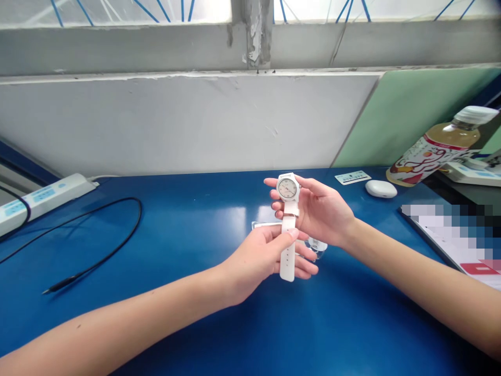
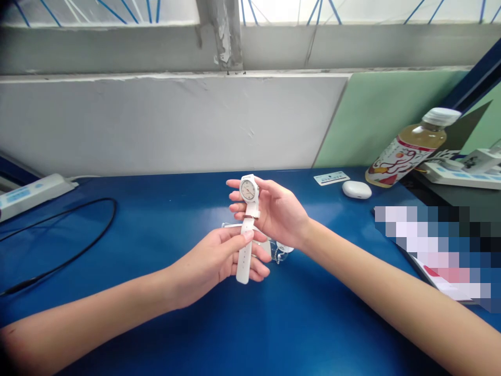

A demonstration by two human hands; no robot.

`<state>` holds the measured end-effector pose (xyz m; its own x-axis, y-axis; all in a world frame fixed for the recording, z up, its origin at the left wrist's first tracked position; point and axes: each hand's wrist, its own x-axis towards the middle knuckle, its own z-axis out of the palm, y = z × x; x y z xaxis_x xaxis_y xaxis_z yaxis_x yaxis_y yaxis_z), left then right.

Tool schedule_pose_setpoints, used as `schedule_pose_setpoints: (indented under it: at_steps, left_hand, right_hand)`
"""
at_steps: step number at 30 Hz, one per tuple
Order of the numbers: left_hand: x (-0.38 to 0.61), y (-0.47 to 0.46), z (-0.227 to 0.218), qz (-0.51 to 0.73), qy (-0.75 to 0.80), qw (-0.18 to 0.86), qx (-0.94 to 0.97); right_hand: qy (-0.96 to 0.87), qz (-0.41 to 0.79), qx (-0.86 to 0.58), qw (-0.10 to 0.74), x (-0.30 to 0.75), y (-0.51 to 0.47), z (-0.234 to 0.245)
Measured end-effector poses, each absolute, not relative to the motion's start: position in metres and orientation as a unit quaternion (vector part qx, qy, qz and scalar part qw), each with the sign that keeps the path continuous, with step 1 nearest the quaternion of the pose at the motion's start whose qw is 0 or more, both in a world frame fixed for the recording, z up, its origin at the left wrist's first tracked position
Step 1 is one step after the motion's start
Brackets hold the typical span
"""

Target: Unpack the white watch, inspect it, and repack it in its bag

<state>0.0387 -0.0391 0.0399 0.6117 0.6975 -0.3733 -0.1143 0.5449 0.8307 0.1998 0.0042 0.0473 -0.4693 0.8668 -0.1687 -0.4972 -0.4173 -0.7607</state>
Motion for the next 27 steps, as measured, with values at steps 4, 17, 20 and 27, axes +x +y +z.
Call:
schedule_pose_setpoints:
  at_steps: [4, 17, 20, 27]
  left_hand:
    - [0.04, -0.038, 0.04, 0.289, 0.347, 0.783, 0.428]
    - [0.039, -0.036, 0.034, 0.272, 0.298, 0.809, 0.427]
    - [0.039, -0.034, 0.035, 0.268, 0.313, 0.805, 0.427]
    - [0.034, -0.037, 0.034, 0.238, 0.255, 0.84, 0.416]
  right_hand:
    - [-0.351, 0.73, -0.325, 0.489, 0.201, 0.006, 0.045]
    - [-0.416, 0.787, -0.221, 0.399, 0.203, 0.001, 0.042]
    - [-0.422, 0.766, -0.25, 0.417, 0.204, 0.003, 0.046]
    - [-0.36, 0.708, -0.298, 0.53, 0.214, 0.012, 0.056]
